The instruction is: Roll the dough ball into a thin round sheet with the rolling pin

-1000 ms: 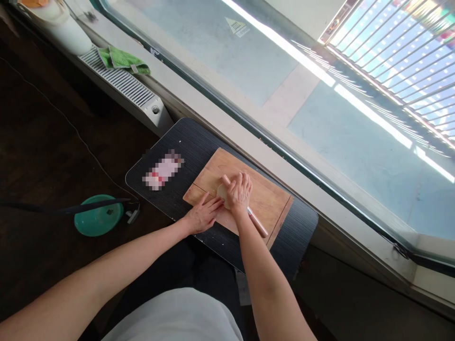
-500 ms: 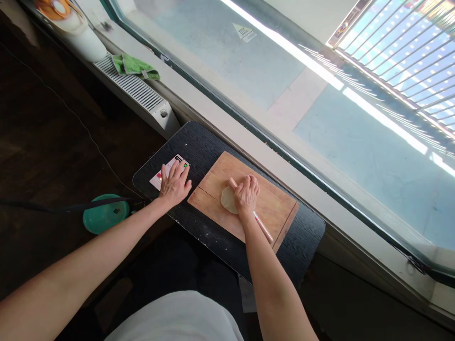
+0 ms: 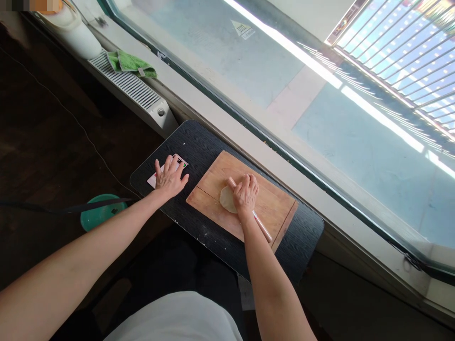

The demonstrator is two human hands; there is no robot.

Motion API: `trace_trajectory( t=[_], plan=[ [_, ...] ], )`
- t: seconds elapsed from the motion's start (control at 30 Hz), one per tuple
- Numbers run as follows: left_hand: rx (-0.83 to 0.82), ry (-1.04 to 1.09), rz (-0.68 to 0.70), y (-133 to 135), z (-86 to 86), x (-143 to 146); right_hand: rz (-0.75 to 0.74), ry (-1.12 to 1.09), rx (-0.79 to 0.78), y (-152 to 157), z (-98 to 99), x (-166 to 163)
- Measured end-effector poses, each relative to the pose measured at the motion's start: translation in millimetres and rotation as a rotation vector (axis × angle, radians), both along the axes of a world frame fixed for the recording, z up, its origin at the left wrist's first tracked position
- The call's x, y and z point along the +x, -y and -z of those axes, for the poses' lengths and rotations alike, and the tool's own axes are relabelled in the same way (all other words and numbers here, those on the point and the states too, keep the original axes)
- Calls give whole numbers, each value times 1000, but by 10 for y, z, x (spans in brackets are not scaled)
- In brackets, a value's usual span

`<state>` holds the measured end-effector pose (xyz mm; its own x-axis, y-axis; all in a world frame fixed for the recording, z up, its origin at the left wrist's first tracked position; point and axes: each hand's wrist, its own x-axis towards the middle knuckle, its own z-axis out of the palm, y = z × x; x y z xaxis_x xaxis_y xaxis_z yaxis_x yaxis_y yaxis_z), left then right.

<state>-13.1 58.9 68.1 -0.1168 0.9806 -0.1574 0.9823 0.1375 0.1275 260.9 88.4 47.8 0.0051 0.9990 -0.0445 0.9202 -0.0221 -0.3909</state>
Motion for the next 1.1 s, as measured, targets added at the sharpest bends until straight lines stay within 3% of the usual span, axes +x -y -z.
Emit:
trace_trajectory(
  t=[0.57,0.67,0.73,0.8,0.87,0.97,1.1],
  plan=[
    [66,22,-64,9,-98,108,1,-33,29,3,6,4],
    [96,62,112,138,-185,400,5,-27,21,-11,-3,7],
    [113,124,341,305,-207,692,4,-21,10,-7,-13,9],
    [98,206,587,496,-170,980,3,-17,-4,16,-23,9],
    [62,261,737,663,-82,1195,-4,-17,-16,48,-31,11],
    [-4,257,772,811,68,1326,-46,-14,-14,59,-39,23],
    [-18,239,762,846,154,1293,-29,14,15,-17,-46,46]
  ],
)
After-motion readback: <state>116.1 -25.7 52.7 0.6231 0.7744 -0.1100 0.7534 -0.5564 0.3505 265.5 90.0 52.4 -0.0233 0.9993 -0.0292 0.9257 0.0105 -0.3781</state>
